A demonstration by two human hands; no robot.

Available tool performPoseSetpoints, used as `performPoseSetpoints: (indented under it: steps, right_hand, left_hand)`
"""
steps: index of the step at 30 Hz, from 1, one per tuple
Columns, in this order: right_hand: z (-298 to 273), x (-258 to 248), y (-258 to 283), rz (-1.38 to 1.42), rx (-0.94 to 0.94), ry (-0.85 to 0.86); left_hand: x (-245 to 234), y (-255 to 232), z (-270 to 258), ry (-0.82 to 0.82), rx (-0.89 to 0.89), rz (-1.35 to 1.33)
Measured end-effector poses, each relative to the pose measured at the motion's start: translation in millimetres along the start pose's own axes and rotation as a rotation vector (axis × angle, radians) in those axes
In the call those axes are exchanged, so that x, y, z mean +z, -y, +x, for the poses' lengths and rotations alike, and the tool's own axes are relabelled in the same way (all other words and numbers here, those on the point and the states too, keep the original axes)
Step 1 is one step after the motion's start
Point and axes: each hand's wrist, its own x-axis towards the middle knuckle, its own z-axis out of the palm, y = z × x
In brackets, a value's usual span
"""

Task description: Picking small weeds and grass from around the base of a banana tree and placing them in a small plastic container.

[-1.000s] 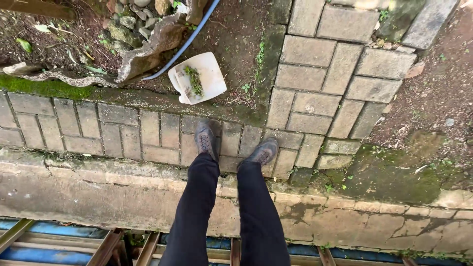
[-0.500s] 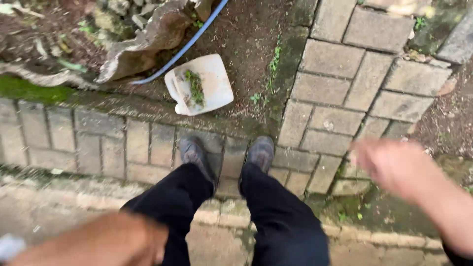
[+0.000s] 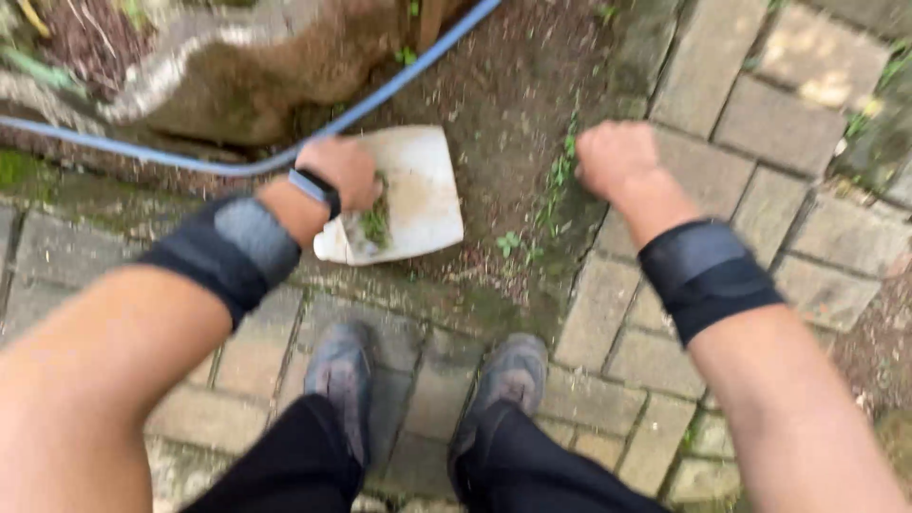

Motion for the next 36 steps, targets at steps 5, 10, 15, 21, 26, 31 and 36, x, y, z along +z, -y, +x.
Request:
performPoseSetpoints:
  steps: [5,10,15,21,26,31,36]
  right_hand:
    - [16.1,31.5,16.1,0.016,-0.027,0.079]
    - [52.0,32.5,4.7,0.08,0.105,-0.004]
    - [59.4,47.9,19.4,0.002,0.055,-0.01]
    - [73.0,60.3,23.2,-0.077,0.017,0.06]
    - [66.2,78.6,19.0,-0.1,-0.056,0.014]
    - [52.2,58.7,38.4,0.273,-0.083,-0.268]
    - [-11.3,-40.9,89.6,0.752,-0.254,-0.125]
  left_hand:
    - [38.1,7.2,-17.0,0.038,-0.268,-0.15]
    - [33.2,9.9,-24.5,-0.14,-0.455,-0.45]
    - [69.6,27.6,-10.8,-0.004,-0.563,-0.627]
    - [56.0,20.2,-23.6,0.095,-0.576,-1.052]
    - [41.9,6.6,-25.2,0.028,-0.6,-1.213]
    - [11.7,-12.8,-25.0,0.026,-0.617,-1.36]
    - [14.7,-24.3,-10.7,0.048,-0.585,-1.274]
